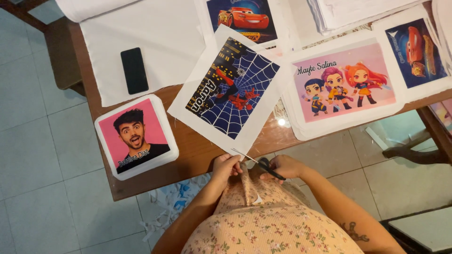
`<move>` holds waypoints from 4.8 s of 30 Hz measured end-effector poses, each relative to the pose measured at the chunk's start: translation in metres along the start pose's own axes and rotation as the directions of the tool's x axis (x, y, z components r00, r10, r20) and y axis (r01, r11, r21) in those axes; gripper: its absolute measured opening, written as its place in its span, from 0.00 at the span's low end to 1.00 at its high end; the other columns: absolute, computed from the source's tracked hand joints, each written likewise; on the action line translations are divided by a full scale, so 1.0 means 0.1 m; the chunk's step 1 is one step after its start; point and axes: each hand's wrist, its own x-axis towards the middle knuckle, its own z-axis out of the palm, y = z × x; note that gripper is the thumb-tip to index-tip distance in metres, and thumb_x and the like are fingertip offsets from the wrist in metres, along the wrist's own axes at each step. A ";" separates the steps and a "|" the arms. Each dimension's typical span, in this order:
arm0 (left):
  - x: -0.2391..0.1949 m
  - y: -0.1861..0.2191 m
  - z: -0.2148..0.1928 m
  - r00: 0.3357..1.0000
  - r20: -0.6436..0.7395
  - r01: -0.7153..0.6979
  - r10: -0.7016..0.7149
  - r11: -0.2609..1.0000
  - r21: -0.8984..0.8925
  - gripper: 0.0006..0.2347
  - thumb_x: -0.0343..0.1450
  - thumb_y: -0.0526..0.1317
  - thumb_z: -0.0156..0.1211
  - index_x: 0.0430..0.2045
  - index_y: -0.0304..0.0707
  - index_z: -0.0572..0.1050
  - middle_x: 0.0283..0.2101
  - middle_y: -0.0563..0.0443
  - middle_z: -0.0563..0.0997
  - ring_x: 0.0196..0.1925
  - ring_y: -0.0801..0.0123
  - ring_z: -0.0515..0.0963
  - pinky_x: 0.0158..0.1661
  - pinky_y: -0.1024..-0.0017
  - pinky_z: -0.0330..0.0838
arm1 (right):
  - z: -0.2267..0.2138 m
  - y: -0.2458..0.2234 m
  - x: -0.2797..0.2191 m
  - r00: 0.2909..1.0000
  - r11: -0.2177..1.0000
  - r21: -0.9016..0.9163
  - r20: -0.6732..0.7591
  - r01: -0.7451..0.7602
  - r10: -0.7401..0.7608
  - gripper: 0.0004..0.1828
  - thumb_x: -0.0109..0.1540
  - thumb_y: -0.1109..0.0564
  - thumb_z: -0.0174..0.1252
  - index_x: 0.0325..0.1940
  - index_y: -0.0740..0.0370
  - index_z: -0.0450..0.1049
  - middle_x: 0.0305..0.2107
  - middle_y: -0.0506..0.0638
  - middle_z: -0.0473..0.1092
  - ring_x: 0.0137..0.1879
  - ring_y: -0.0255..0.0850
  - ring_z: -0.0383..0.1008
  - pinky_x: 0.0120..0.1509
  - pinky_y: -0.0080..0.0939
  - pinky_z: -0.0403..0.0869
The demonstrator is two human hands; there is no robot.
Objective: Cutting out various printed graphics and characters from paper sheets using scissors.
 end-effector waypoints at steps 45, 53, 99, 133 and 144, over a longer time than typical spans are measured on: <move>-0.05 0.02 0.00 0.997 0.020 -0.075 0.075 0.997 0.013 0.09 0.66 0.38 0.67 0.19 0.32 0.75 0.15 0.45 0.76 0.17 0.65 0.82 0.17 0.81 0.74 | 0.10 -0.16 -0.09 0.999 0.999 0.000 -0.033 -0.034 0.034 0.27 0.45 0.41 0.79 0.22 0.67 0.78 0.14 0.59 0.74 0.20 0.42 0.79 0.26 0.33 0.77; -0.04 0.00 -0.01 0.994 0.030 -0.102 0.102 0.995 0.012 0.09 0.65 0.37 0.68 0.18 0.32 0.76 0.14 0.43 0.77 0.16 0.63 0.82 0.17 0.80 0.74 | 0.10 -0.32 -0.06 0.999 0.998 -0.057 -0.028 -0.025 0.023 0.28 0.45 0.37 0.76 0.24 0.66 0.78 0.17 0.59 0.75 0.22 0.43 0.80 0.31 0.36 0.79; -0.14 0.12 -0.04 0.987 0.118 -0.126 0.107 0.978 0.169 0.12 0.65 0.38 0.64 0.09 0.34 0.77 0.13 0.44 0.79 0.17 0.68 0.82 0.20 0.81 0.75 | 0.18 -0.72 0.11 0.999 0.995 -0.095 -0.037 -0.029 0.026 0.22 0.46 0.42 0.73 0.25 0.63 0.79 0.14 0.54 0.74 0.20 0.41 0.80 0.28 0.29 0.75; 0.12 -0.21 -0.10 0.978 0.170 -0.160 0.117 0.951 0.265 0.07 0.70 0.33 0.57 0.27 0.23 0.78 0.16 0.36 0.79 0.20 0.59 0.84 0.23 0.77 0.80 | 0.24 -1.28 0.04 0.995 0.925 -0.369 -0.024 -0.096 0.094 0.14 0.50 0.39 0.63 0.20 0.47 0.82 0.12 0.38 0.75 0.22 0.32 0.79 0.44 0.24 0.72; -0.04 -0.02 -0.09 0.979 0.164 -0.169 0.120 0.928 0.331 0.08 0.67 0.32 0.58 0.14 0.32 0.76 0.14 0.43 0.79 0.18 0.66 0.83 0.21 0.80 0.78 | 0.21 -1.54 -0.08 0.989 0.952 -0.269 -0.021 -0.145 0.145 0.09 0.50 0.50 0.64 0.23 0.56 0.83 0.17 0.44 0.77 0.24 0.35 0.81 0.44 0.26 0.74</move>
